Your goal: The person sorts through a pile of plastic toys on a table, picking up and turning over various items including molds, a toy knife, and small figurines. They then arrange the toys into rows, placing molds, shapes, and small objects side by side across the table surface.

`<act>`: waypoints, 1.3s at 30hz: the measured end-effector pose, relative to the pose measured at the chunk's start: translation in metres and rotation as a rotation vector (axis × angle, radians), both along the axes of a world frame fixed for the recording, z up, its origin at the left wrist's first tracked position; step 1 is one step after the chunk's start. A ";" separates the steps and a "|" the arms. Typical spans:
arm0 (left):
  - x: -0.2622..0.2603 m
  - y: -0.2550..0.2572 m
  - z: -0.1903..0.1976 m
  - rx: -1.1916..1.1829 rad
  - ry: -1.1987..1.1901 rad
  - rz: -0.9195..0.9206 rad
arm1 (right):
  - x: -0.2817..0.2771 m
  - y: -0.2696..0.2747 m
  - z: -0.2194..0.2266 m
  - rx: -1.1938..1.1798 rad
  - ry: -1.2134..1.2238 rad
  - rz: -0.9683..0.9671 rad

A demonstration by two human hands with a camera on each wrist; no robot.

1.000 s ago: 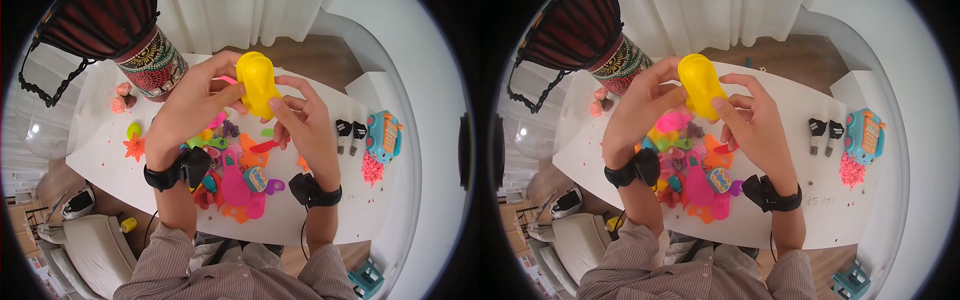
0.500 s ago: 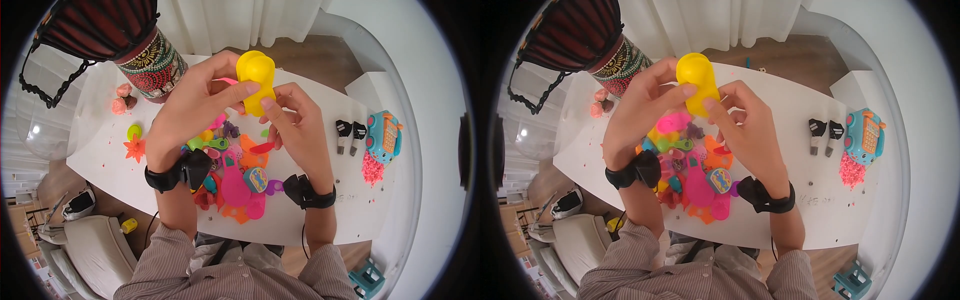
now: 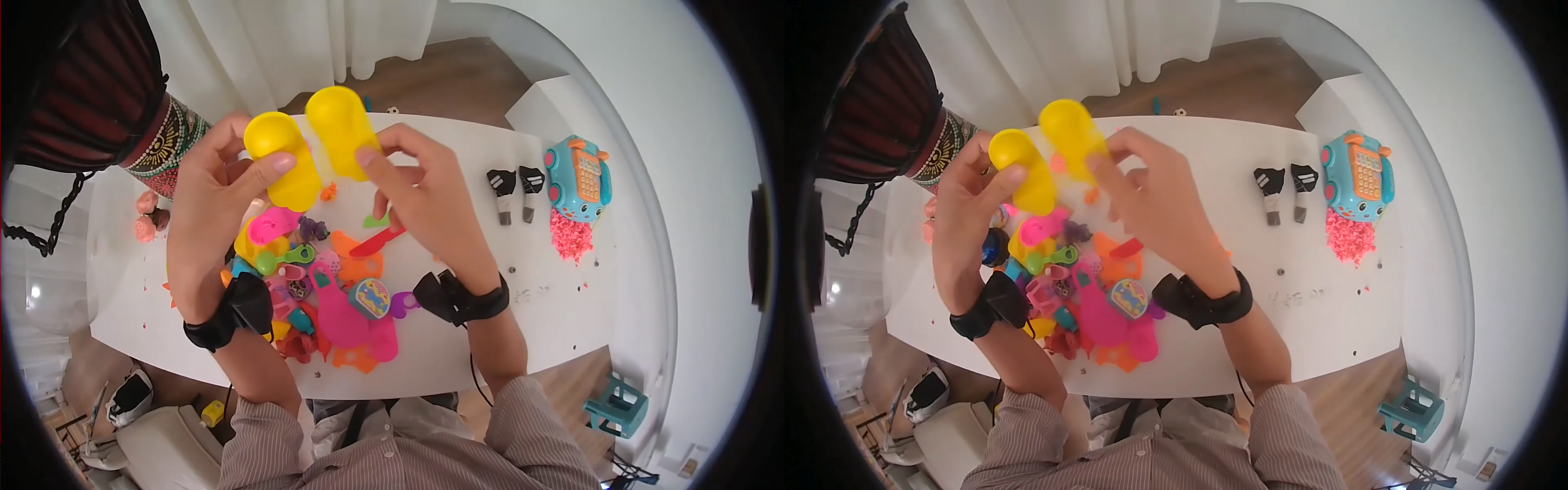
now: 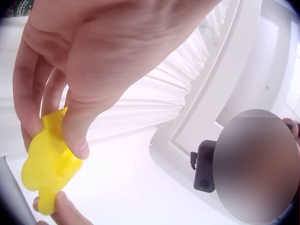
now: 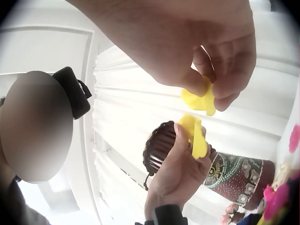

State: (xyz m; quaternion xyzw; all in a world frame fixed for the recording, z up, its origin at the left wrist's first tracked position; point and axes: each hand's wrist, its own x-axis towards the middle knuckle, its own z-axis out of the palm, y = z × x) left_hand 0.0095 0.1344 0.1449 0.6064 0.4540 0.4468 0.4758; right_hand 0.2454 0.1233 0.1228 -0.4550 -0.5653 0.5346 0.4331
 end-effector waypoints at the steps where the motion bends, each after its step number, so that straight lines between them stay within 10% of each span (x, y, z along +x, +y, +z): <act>1: 0.001 -0.001 0.001 -0.003 -0.025 0.000 | 0.006 0.002 -0.001 -0.006 -0.002 -0.045; 13: 0.007 0.000 -0.003 -0.030 0.069 -0.069 | 0.134 -0.053 -0.102 -0.377 -0.144 -0.403; 21: 0.012 -0.001 -0.001 -0.044 0.160 -0.104 | 0.120 -0.059 -0.113 -0.408 -0.186 -0.569; 26: 0.005 0.002 -0.007 -0.015 0.111 -0.085 | 0.103 -0.072 -0.095 -0.180 -0.978 -0.646; 32: 0.004 0.001 -0.007 -0.012 0.103 -0.098 | 0.138 -0.028 -0.105 0.426 -1.147 -0.726; 39: -0.001 0.002 -0.009 0.019 0.152 -0.081 | 0.151 0.014 -0.123 0.167 -0.969 -0.652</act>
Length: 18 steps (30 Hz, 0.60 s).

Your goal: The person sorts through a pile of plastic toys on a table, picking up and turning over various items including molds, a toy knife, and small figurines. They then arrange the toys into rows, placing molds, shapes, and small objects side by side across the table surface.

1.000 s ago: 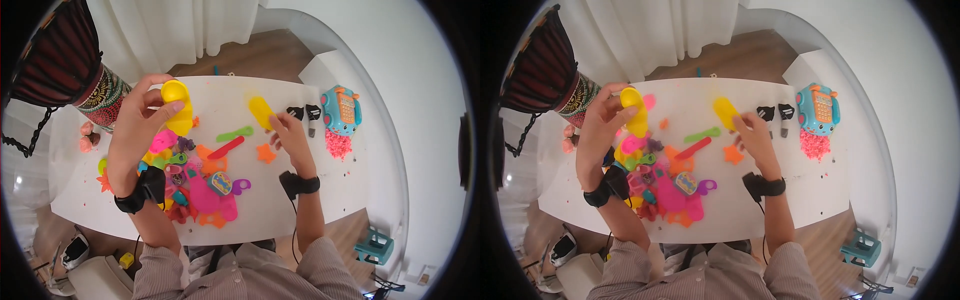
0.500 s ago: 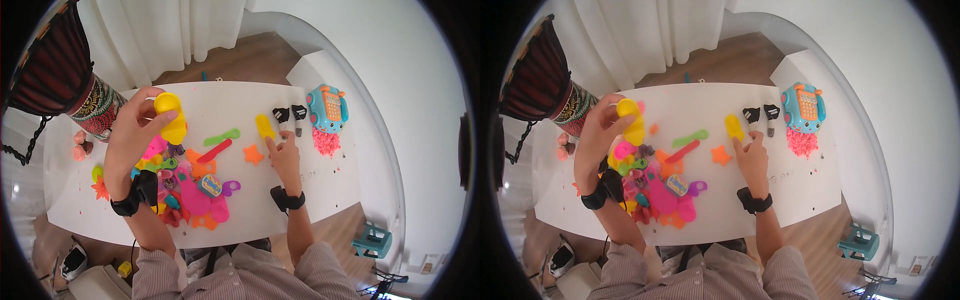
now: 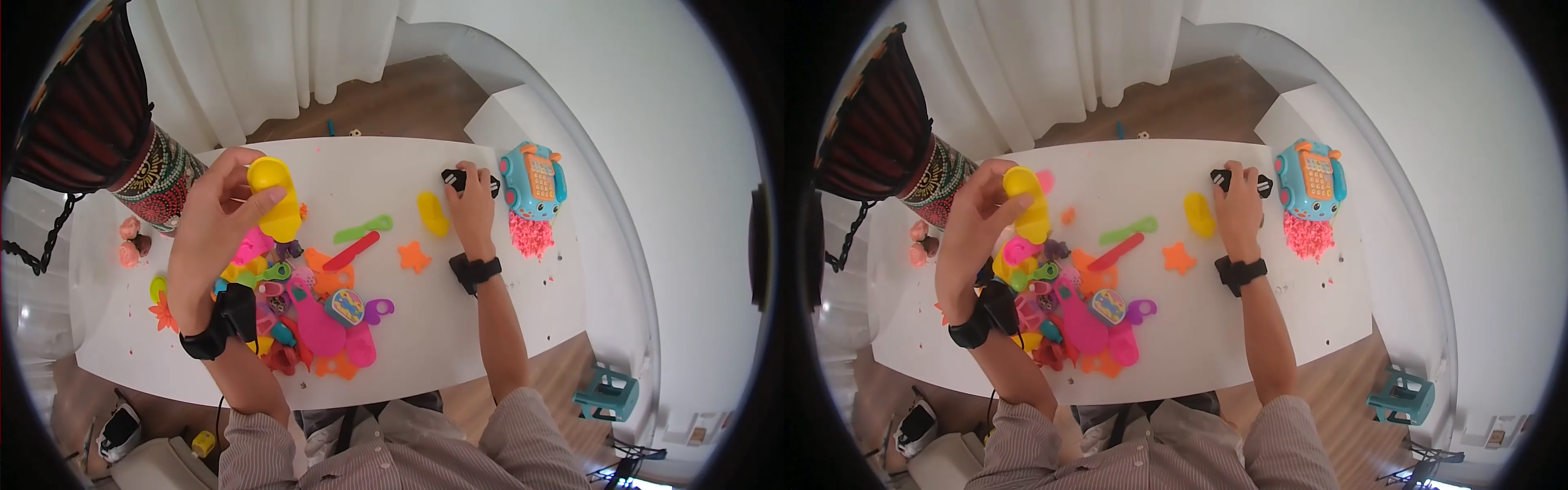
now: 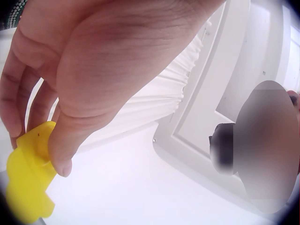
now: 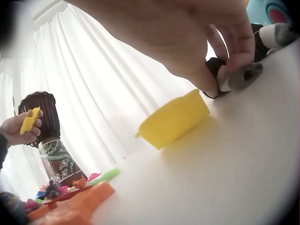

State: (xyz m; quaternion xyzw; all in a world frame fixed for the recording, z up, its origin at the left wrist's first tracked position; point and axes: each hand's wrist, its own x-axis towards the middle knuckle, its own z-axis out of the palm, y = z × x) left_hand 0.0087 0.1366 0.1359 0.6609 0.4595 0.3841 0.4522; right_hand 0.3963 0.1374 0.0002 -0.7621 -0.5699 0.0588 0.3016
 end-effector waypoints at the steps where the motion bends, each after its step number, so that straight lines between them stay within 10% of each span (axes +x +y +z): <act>1: 0.000 0.000 -0.001 0.004 -0.011 -0.001 | 0.000 0.002 0.000 0.022 -0.010 0.009; 18: 0.001 0.001 -0.002 0.018 0.028 -0.018 | 0.076 0.001 -0.006 -0.010 -0.250 -0.134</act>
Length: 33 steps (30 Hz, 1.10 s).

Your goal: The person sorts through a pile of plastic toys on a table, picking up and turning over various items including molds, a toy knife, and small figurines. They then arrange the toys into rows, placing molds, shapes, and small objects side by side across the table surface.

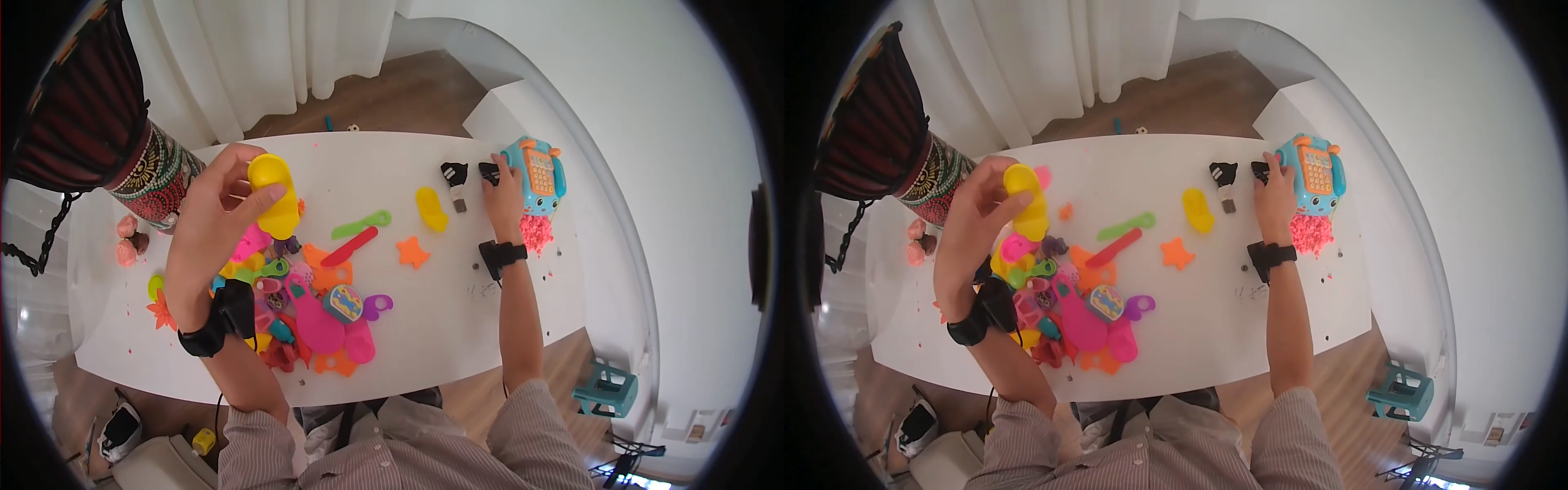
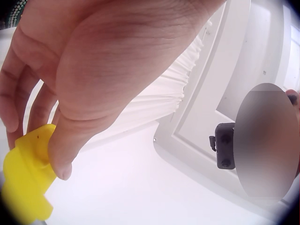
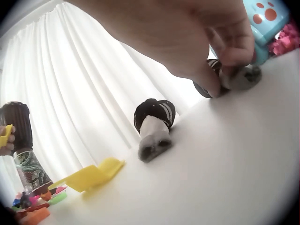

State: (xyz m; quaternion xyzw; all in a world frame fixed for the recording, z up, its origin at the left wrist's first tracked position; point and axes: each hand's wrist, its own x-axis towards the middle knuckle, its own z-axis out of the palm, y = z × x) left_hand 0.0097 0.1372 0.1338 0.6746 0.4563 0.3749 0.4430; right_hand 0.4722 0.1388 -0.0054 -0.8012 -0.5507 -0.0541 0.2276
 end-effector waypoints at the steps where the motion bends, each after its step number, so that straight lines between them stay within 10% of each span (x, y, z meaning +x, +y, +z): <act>1: 0.000 0.001 -0.001 -0.005 -0.010 0.000 | -0.005 -0.002 0.005 0.000 0.001 0.001; 33: 0.001 0.000 0.001 0.001 0.006 0.014 | -0.089 0.002 0.002 -0.037 0.025 0.280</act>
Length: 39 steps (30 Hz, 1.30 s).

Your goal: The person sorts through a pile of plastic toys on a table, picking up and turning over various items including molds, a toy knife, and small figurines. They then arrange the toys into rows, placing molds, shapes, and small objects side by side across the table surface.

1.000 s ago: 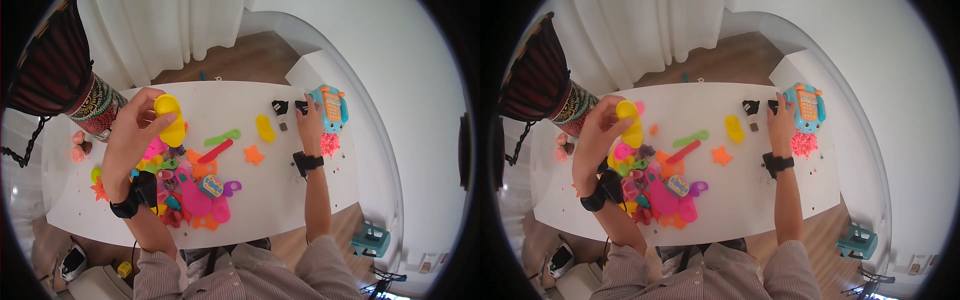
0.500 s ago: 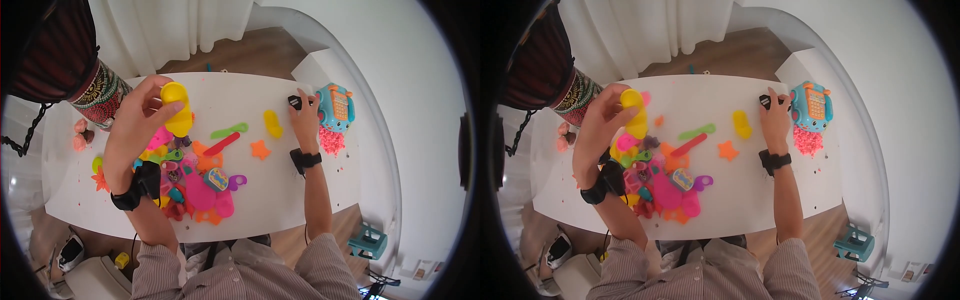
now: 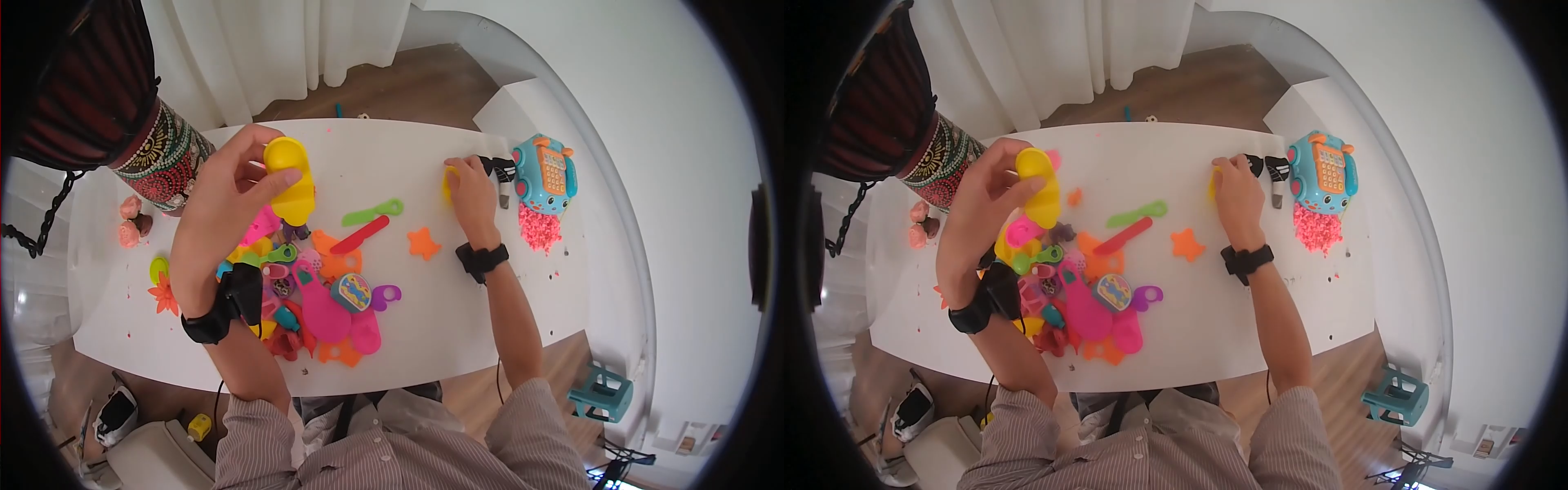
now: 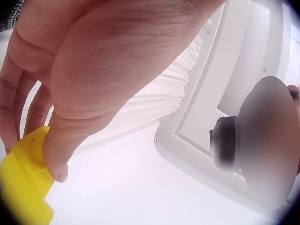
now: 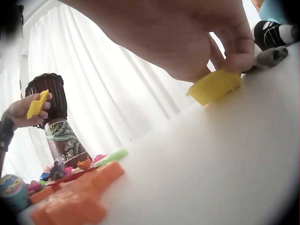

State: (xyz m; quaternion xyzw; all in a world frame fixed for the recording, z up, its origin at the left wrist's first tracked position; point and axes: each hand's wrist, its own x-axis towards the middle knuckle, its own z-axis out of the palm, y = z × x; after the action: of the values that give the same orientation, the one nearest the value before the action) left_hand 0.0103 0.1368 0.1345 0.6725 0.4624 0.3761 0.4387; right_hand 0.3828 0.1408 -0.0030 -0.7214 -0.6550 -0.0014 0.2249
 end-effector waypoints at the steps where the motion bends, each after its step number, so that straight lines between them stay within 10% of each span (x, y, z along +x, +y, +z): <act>1: 0.000 0.000 0.001 -0.010 -0.002 -0.005 | 0.002 0.004 -0.001 0.001 0.000 0.001; 9: -0.004 0.002 -0.001 -0.059 -0.026 -0.006 | -0.008 0.007 0.023 0.189 -0.172 0.017; 14: 0.004 -0.003 0.003 -0.093 0.033 -0.065 | -0.082 -0.033 0.121 -0.046 0.440 0.280; 20: 0.011 -0.003 0.004 -0.160 0.068 -0.155 | -0.153 -0.047 0.114 -0.285 0.961 0.594; 23: 0.013 -0.003 -0.006 0.126 0.061 -0.106 | -0.131 -0.037 0.108 -0.443 1.078 0.418; 30: 0.001 -0.004 0.006 0.037 0.116 -0.024 | -0.042 0.020 0.035 -0.249 0.804 -0.015; 39: -0.004 -0.004 0.003 0.008 0.121 -0.083 | -0.044 0.010 0.011 -0.018 0.067 0.061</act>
State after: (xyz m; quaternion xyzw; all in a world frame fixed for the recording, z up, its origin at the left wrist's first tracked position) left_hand 0.0064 0.1331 0.1378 0.7145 0.4582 0.3181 0.4223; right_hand 0.3389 0.1504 0.0080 -0.7029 -0.6686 0.0357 0.2400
